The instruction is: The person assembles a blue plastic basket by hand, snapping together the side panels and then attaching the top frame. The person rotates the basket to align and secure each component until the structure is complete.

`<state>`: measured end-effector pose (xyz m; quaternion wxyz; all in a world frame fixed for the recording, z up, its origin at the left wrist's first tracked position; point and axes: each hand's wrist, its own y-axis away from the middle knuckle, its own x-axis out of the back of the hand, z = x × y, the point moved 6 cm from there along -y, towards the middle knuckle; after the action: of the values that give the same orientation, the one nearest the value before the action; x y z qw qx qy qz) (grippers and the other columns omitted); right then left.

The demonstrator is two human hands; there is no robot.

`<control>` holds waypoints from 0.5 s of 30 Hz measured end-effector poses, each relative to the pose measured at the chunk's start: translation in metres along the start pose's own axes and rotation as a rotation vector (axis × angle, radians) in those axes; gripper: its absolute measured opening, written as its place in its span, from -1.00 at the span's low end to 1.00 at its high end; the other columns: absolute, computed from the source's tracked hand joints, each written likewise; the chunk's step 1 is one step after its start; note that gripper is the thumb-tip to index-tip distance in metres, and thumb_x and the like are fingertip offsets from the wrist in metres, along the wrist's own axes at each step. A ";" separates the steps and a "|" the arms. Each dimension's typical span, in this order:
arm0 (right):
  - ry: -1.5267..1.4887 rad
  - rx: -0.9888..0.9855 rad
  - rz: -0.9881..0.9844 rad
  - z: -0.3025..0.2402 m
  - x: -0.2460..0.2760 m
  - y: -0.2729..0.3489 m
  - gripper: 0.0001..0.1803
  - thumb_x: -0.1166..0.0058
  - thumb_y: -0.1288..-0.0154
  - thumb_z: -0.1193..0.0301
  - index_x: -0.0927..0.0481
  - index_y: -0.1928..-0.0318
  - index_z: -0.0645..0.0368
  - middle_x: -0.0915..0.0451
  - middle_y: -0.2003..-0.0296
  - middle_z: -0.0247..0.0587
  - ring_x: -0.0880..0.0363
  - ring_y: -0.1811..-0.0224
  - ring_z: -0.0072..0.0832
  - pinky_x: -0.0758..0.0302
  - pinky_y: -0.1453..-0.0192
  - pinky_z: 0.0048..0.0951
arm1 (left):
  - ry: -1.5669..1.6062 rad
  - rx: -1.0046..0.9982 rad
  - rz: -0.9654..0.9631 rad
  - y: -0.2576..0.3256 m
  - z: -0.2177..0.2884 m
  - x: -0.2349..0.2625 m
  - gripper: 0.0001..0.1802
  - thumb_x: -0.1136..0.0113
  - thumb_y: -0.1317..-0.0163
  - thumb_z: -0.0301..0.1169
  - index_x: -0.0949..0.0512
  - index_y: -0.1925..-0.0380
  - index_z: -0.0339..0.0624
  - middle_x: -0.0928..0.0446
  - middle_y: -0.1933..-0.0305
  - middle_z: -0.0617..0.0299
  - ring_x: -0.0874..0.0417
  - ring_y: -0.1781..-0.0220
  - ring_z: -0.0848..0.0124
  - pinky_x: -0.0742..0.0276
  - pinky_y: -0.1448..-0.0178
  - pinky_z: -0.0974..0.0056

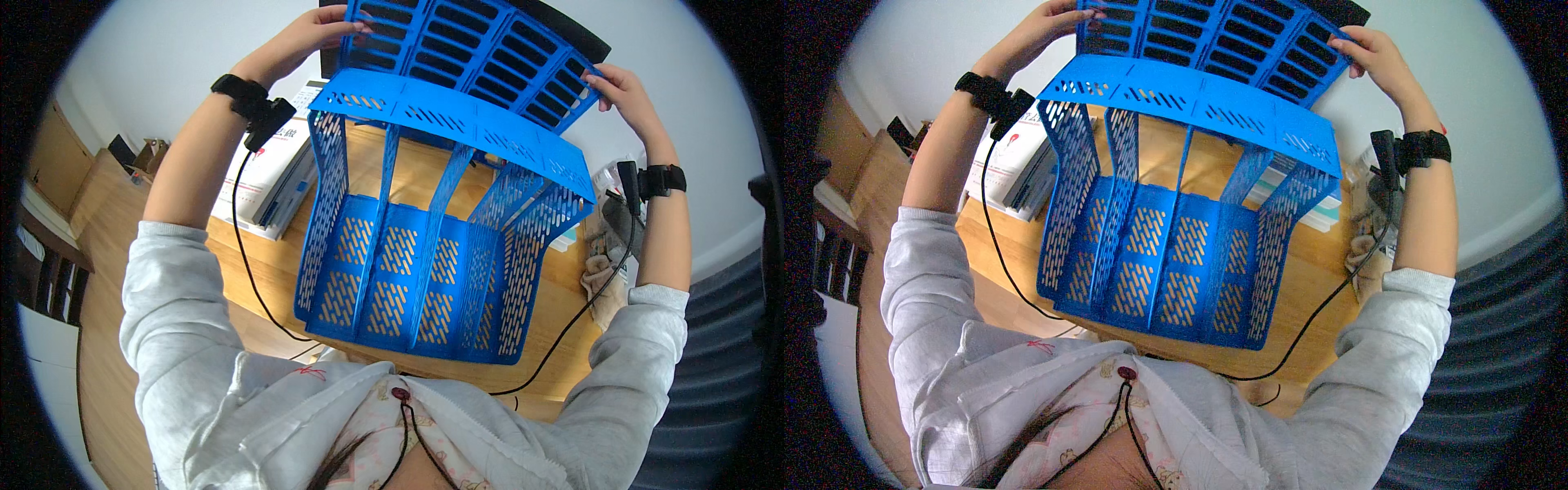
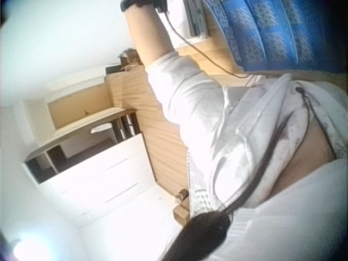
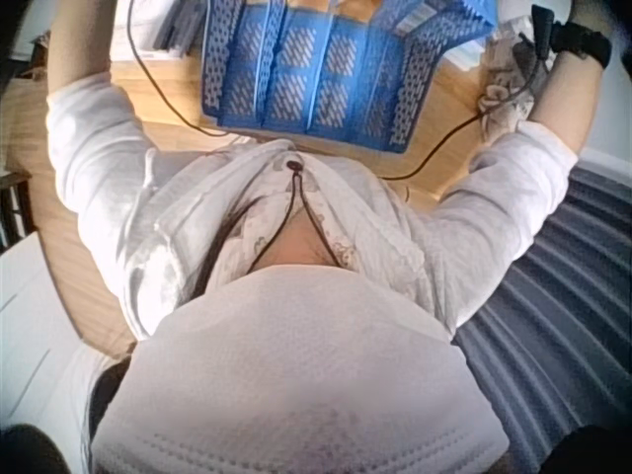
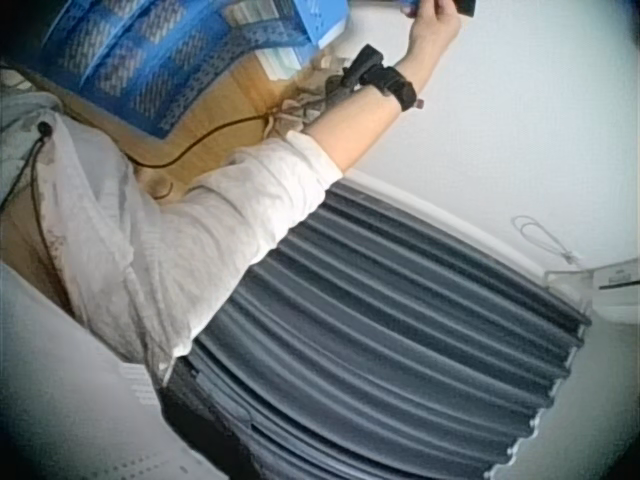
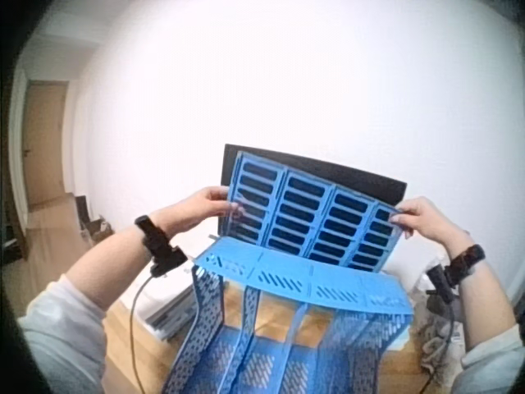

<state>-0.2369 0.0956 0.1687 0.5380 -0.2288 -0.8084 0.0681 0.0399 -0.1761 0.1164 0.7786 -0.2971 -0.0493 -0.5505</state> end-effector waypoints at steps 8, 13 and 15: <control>-0.045 -0.066 -0.231 -0.002 -0.038 0.008 -0.75 -0.01 -0.25 0.28 -0.59 0.21 0.17 -0.50 0.49 -0.40 -0.36 0.63 -0.74 -0.34 0.51 -0.75 | -0.105 0.118 0.010 0.010 -0.029 0.012 -0.51 0.06 -0.26 -0.07 -0.40 -0.01 -0.21 -0.50 0.10 0.09 -0.50 0.07 0.35 -0.42 -0.05 0.25; -0.094 -0.108 -0.328 -0.004 -0.054 0.017 -0.73 -0.01 -0.25 0.25 -0.60 0.20 0.16 -0.52 0.49 -0.40 -0.39 0.59 -0.75 -0.37 0.45 -0.73 | -0.233 0.035 -0.059 0.016 -0.059 0.017 -0.41 0.09 -0.23 0.09 -0.39 -0.07 -0.10 -0.52 0.10 0.08 -0.58 0.11 0.33 -0.50 -0.03 0.24; -0.117 -0.149 -0.381 -0.002 -0.058 0.021 -0.72 -0.01 -0.25 0.22 -0.61 0.21 0.15 -0.53 0.50 -0.42 -0.41 0.56 -0.75 -0.39 0.43 -0.72 | -0.192 0.072 -0.091 0.021 -0.067 0.015 -0.41 0.09 -0.23 0.07 -0.37 -0.08 -0.13 -0.52 0.11 0.08 -0.57 0.11 0.34 -0.50 -0.03 0.25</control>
<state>-0.2103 0.0884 0.1132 0.4748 -0.1067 -0.8698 -0.0817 0.0476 -0.2185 0.0584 0.7548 -0.3178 -0.1567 -0.5520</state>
